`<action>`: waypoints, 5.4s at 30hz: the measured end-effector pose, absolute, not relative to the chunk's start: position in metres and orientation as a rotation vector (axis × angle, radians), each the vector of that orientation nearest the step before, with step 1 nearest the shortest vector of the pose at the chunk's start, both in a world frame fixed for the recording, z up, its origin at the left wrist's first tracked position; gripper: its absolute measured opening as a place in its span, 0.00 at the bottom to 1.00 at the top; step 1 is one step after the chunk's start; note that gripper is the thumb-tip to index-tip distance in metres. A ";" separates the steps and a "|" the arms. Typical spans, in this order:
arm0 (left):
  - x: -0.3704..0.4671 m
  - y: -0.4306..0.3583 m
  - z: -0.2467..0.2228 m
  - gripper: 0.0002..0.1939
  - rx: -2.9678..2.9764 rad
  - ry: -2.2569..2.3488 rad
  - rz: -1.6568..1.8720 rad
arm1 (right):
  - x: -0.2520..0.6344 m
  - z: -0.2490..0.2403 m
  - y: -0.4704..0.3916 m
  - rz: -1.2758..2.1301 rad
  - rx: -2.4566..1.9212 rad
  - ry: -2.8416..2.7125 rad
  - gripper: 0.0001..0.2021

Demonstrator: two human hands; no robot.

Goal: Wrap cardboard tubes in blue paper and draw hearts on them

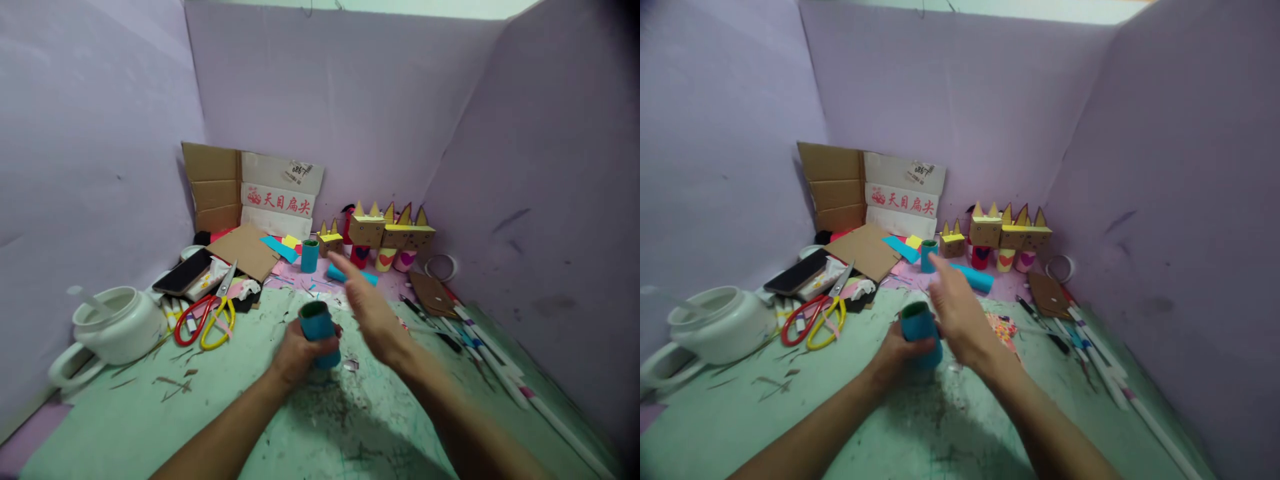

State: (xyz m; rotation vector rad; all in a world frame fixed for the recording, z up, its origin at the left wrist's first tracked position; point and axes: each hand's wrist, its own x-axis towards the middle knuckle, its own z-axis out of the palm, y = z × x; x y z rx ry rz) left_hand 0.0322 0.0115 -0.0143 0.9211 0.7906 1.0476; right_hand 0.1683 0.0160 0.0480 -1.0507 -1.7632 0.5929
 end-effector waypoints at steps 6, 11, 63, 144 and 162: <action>0.024 0.026 0.006 0.09 0.315 0.877 1.122 | 0.191 0.012 0.008 1.038 -1.068 -1.350 0.19; 0.029 0.028 0.007 0.08 0.253 0.868 1.057 | 0.182 -0.023 -0.004 0.910 -1.002 -1.526 0.10; 0.030 0.013 -0.005 0.21 1.737 1.507 0.944 | 0.168 -0.022 -0.010 1.096 -1.016 -1.383 0.26; 0.031 0.027 -0.027 0.29 0.872 0.995 0.826 | 0.423 -0.002 0.019 0.283 -2.249 -2.100 0.35; 0.025 0.027 -0.027 0.32 0.941 0.894 0.744 | 0.427 0.070 -0.003 0.062 -2.278 -2.166 0.12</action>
